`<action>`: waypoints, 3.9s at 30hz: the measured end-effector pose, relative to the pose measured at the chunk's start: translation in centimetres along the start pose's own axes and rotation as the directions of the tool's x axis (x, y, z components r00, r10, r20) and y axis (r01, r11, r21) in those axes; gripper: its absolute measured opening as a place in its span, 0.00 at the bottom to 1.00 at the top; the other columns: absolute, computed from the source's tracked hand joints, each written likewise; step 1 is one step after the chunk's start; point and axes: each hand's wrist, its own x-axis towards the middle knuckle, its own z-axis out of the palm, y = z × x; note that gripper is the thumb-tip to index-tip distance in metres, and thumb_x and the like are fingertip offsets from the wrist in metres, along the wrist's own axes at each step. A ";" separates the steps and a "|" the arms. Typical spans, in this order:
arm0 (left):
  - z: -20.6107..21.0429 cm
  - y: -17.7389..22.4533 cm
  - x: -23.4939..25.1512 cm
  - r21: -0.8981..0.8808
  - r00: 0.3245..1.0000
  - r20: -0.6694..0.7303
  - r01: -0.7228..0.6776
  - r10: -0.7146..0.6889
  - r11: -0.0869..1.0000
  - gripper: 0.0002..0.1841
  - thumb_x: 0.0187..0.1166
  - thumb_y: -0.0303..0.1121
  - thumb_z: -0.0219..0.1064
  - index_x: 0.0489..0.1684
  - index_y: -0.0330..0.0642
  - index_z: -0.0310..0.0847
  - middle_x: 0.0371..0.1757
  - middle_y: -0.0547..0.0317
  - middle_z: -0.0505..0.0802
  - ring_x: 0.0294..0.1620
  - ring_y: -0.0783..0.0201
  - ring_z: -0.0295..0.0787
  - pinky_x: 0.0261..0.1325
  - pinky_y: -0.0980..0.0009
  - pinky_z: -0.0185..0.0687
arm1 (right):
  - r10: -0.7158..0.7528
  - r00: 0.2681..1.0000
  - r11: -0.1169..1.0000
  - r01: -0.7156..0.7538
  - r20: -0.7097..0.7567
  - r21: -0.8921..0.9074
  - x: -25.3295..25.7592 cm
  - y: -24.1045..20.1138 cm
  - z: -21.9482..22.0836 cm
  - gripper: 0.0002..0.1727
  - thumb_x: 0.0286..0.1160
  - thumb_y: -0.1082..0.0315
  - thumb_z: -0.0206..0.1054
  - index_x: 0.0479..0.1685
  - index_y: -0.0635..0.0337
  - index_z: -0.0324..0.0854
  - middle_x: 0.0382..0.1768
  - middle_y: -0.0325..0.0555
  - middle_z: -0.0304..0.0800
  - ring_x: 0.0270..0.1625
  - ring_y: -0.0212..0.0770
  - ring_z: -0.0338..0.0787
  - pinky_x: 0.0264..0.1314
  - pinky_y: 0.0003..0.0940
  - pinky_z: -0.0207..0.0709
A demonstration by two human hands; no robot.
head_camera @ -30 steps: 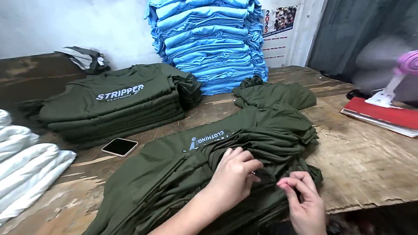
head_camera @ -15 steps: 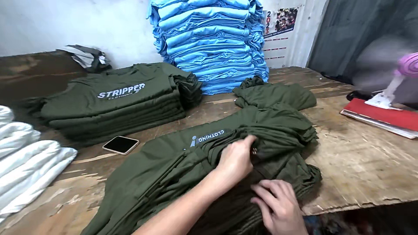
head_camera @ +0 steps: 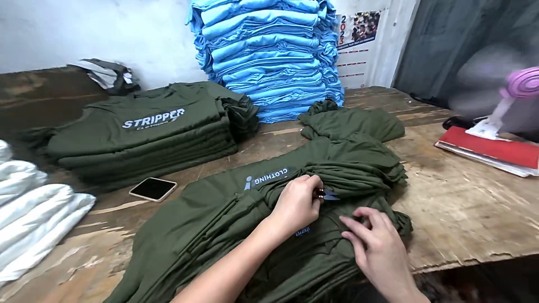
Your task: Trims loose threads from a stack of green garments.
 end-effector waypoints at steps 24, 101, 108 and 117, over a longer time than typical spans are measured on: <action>1.9 2.1 -2.2 0.055 0.914 0.005 -0.405 0.406 0.913 0.08 0.80 0.31 0.68 0.46 0.51 0.94 0.44 0.64 0.96 0.48 0.60 0.92 0.52 0.62 0.84 | -0.212 0.960 0.947 0.247 -0.181 0.205 -3.1 1.1 -0.9 0.06 0.79 0.50 0.69 0.40 0.33 0.91 0.38 0.28 0.81 0.56 0.30 0.78 0.75 0.37 0.61; -0.1 4.2 -1.8 -0.278 0.893 0.397 0.337 -0.212 0.900 0.34 0.70 0.47 0.81 0.77 0.42 0.80 0.46 0.51 0.95 0.45 0.58 0.92 0.58 0.55 0.87 | 0.045 0.963 0.924 0.060 -0.264 0.377 -3.4 -0.4 0.9 0.13 0.74 0.45 0.72 0.37 0.41 0.87 0.42 0.28 0.86 0.56 0.27 0.84 0.67 0.28 0.77; 1.1 -0.8 1.7 0.218 0.948 -0.261 -0.124 0.180 0.968 0.17 0.57 0.13 0.74 0.43 0.41 0.86 0.33 0.50 0.90 0.36 0.49 0.92 0.37 0.50 0.88 | -0.204 0.976 0.899 0.156 0.078 0.409 -3.2 -1.7 -0.7 0.08 0.80 0.60 0.71 0.36 0.48 0.94 0.31 0.39 0.89 0.42 0.37 0.87 0.55 0.32 0.80; 0.7 0.4 -3.3 0.123 0.987 -0.056 -0.140 0.148 0.982 0.12 0.76 0.36 0.73 0.55 0.49 0.90 0.48 0.60 0.92 0.53 0.61 0.89 0.59 0.59 0.86 | 0.127 0.991 0.948 -0.132 0.035 0.291 -3.1 -3.1 -2.3 0.15 0.79 0.54 0.70 0.31 0.53 0.94 0.24 0.37 0.88 0.32 0.33 0.86 0.40 0.32 0.81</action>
